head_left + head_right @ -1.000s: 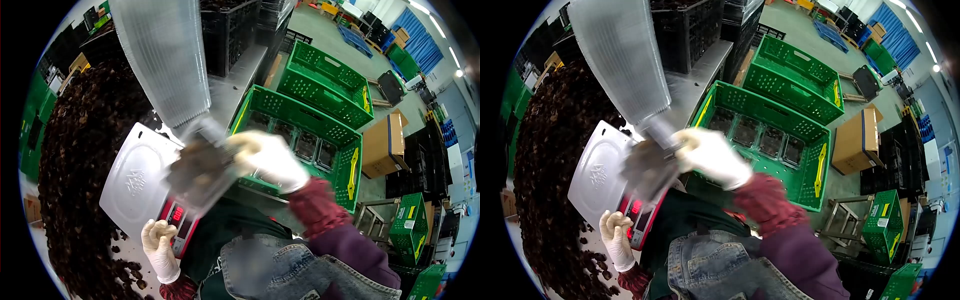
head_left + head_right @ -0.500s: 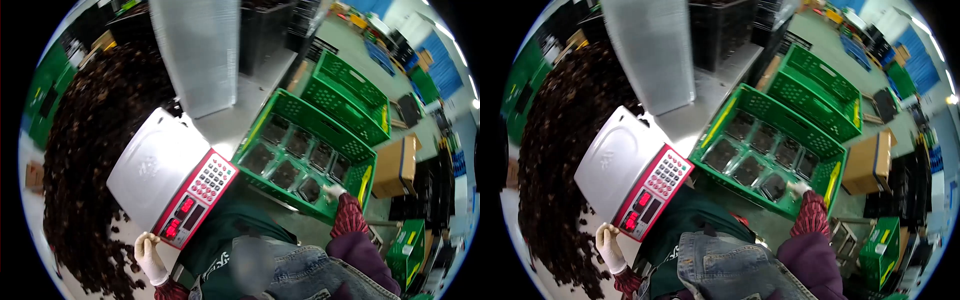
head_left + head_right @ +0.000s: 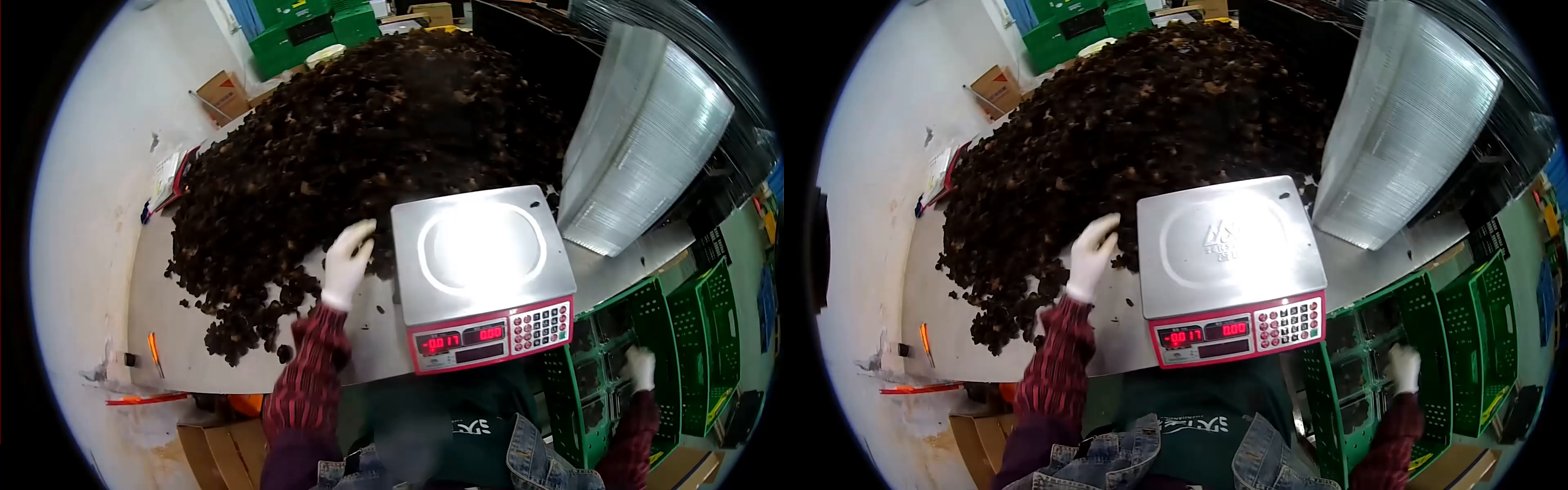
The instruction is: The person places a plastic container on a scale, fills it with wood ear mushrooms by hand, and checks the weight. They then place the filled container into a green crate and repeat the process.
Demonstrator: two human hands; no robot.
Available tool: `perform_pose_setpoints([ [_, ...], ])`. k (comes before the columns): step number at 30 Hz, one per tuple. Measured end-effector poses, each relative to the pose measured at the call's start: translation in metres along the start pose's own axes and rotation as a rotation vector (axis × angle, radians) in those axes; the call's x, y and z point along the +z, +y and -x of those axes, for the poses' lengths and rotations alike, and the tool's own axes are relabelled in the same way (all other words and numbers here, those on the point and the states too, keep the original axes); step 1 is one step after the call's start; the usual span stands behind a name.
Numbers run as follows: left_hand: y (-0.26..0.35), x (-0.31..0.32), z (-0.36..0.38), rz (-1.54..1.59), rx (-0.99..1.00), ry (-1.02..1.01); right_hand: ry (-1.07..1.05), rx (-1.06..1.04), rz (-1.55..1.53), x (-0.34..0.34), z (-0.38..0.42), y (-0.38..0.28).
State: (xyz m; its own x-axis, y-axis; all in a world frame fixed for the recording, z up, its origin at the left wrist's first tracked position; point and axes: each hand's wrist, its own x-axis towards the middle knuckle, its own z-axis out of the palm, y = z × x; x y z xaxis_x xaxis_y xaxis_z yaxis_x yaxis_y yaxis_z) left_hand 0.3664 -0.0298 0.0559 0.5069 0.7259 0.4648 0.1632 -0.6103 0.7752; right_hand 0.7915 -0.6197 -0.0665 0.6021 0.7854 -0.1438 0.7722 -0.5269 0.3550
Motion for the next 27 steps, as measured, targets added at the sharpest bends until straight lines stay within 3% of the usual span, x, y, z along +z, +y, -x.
perform_pose_setpoints([
  [1,-0.01,0.001,-0.026,-0.242,0.153,-0.003,0.199,0.161,0.021,-0.08,-0.032,0.0],
  [2,-0.017,0.007,-0.047,-0.303,0.122,0.001,0.345,0.234,0.083,-0.114,-0.063,0.033],
  [3,-0.02,0.012,-0.067,-0.391,0.11,-0.006,0.664,0.238,-0.12,-0.159,-0.08,0.065],
  [4,-0.031,0.018,-0.081,-0.582,0.067,-0.043,0.736,0.355,-0.595,-0.272,-0.084,0.033],
  [5,-0.036,0.025,-0.087,-0.717,-0.033,-0.081,0.996,0.285,-0.035,-0.312,-0.103,0.058],
  [7,-0.043,0.032,-0.077,-0.779,-0.21,-0.245,1.298,0.284,-0.125,-0.432,-0.12,0.033],
  [8,-0.053,0.032,-0.067,-0.885,-0.158,-0.297,1.45,0.268,-0.166,-0.492,-0.128,0.021],
  [9,-0.065,0.032,-0.054,-0.888,-0.128,-0.3,1.743,0.157,0.201,-0.519,-0.148,0.028],
  [12,-0.056,0.016,-0.006,-0.835,0.005,-0.301,1.68,0.051,0.393,-0.569,-0.185,0.043],
  [14,-0.04,0.004,0.031,-0.758,0.005,-0.282,1.28,-0.014,0.646,-0.569,-0.218,0.072],
  [15,-0.029,-0.004,0.045,-0.751,-0.003,-0.281,0.983,0.002,0.438,-0.565,-0.23,0.081],
  [17,-0.013,-0.019,0.067,-0.682,-0.053,-0.26,0.76,0.0,-0.016,-0.542,-0.266,0.123],
  [18,-0.015,-0.025,0.08,-0.669,-0.058,-0.236,0.731,-0.234,0.237,-0.547,-0.262,0.115],
  [19,-0.017,-0.031,0.092,-0.657,-0.061,-0.21,0.783,-0.136,-0.323,-0.54,-0.248,0.107],
  [20,-0.015,-0.035,0.101,-0.622,-0.138,-0.201,0.673,-0.178,-0.456,-0.545,-0.229,0.095],
  [24,-0.02,-0.046,0.12,-0.498,-0.185,-0.108,0.464,-0.2,-0.676,-0.564,-0.22,0.105],
  [27,-0.023,-0.047,0.124,-0.158,-0.192,0.079,0.228,-0.109,-0.94,-0.571,-0.235,0.136],
])
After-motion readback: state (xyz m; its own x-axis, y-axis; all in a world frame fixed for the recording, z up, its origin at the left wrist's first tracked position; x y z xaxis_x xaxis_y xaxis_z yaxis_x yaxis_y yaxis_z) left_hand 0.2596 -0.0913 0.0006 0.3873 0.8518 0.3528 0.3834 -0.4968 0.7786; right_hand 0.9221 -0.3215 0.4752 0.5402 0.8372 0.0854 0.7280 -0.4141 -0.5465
